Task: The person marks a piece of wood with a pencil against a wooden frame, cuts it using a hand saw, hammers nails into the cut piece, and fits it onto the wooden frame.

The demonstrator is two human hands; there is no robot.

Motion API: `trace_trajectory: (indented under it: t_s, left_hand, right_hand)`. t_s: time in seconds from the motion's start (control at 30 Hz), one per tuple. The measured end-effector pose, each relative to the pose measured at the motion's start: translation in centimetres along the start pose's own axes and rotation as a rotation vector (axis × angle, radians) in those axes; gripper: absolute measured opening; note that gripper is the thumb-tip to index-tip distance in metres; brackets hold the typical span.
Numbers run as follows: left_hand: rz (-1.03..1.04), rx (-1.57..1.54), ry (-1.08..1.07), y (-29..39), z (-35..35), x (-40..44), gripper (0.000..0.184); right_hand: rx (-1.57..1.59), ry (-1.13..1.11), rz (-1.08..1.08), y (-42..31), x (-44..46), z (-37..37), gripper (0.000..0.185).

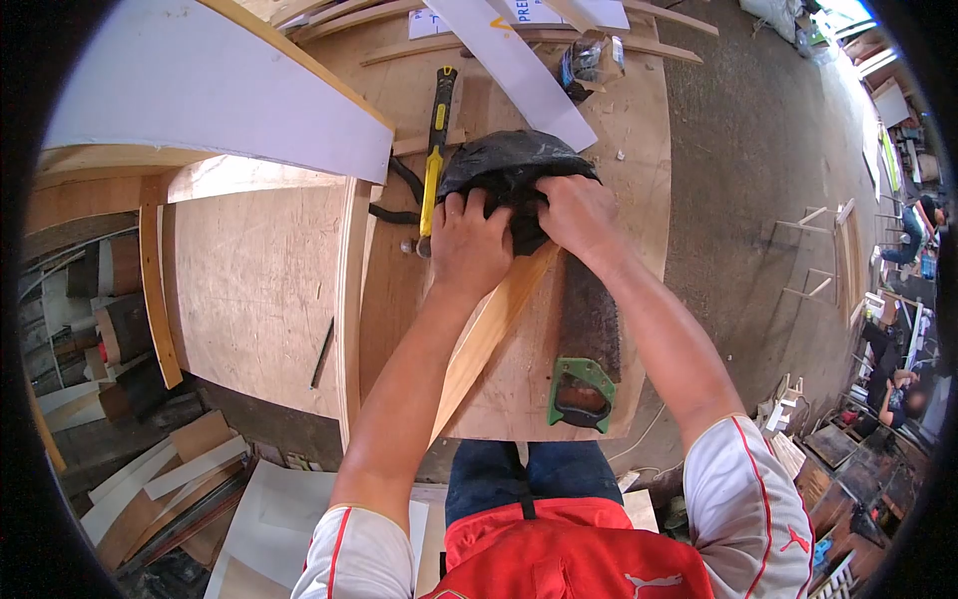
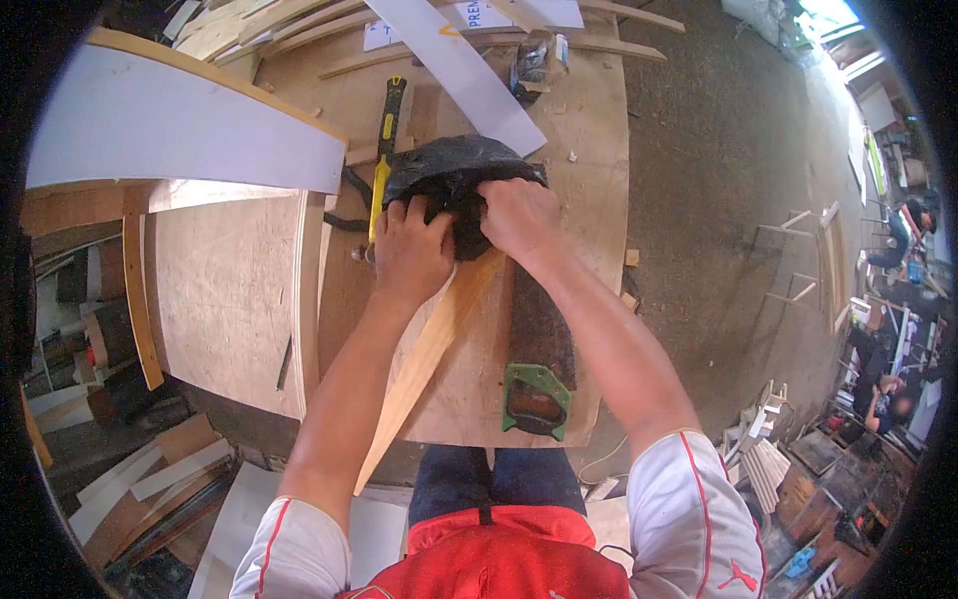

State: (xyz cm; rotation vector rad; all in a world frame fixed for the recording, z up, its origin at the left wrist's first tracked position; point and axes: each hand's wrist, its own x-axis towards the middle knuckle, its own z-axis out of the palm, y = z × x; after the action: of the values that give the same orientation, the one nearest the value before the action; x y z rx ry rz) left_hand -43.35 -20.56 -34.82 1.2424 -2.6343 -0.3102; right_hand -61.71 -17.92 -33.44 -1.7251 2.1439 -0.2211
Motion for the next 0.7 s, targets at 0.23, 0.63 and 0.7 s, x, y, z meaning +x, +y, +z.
trace_trajectory:
  t_s: [0.23, 0.63, 0.7]
  left_hand:
    - [-0.012, -0.043, 0.068, -0.4, 1.1, -0.4, 0.021]
    - [-0.002, -0.048, 0.091, -0.3, 1.0, -0.4, 0.021]
    - [0.014, -0.04, 0.099, -0.1, 0.8, -0.4, 0.022]
  right_hand:
    - [0.244, -0.046, 0.036, 2.3, 1.0, 1.3, 0.021]
    - [0.581, 0.042, -0.017, 3.8, 1.2, 1.6, 0.019]
    - [0.456, 0.115, -0.064, 3.3, 1.1, 1.0, 0.017]
